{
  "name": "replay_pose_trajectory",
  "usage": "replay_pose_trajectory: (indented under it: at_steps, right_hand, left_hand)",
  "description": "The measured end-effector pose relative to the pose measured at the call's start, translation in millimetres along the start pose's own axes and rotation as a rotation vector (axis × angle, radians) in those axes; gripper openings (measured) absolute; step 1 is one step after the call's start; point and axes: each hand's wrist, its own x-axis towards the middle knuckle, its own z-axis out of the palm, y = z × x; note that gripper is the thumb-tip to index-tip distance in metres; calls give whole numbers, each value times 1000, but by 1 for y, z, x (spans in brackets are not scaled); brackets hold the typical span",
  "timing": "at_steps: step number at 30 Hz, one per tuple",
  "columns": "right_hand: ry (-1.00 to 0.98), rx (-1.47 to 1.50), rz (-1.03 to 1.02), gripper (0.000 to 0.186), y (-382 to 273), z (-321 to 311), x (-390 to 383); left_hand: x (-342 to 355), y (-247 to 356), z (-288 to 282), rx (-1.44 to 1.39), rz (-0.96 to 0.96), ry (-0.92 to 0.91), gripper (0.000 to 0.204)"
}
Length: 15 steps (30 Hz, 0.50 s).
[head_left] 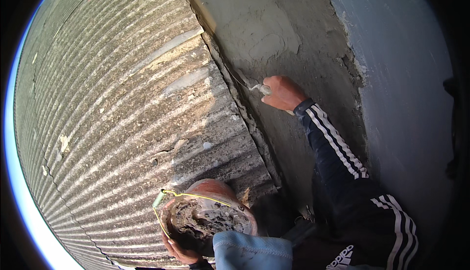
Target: The person scoops cement from a bucket with a trowel and spreads it along the roof ridge where corrugated sheets meet a tiled section. They repeatedly smooth the cement to create a continuous seal along the joint.
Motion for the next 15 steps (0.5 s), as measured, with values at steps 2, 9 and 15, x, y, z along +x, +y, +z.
replay_pose_trajectory:
  at_steps: [2, 9, 15]
  right_hand:
    - [73, -7, 29, 24, -2, -14, -2]
    - [-18, -274, 21, 30, -33, -42, 117]
    - [-155, -459, 69, 20, -19, -16, 67]
  left_hand:
    - [2, -8, 1, -7, 107, -31, 62]
    - [-3, 2, 6, 149, 105, 61, 60]
    - [1, 18, 11, 462, 137, 98, 56]
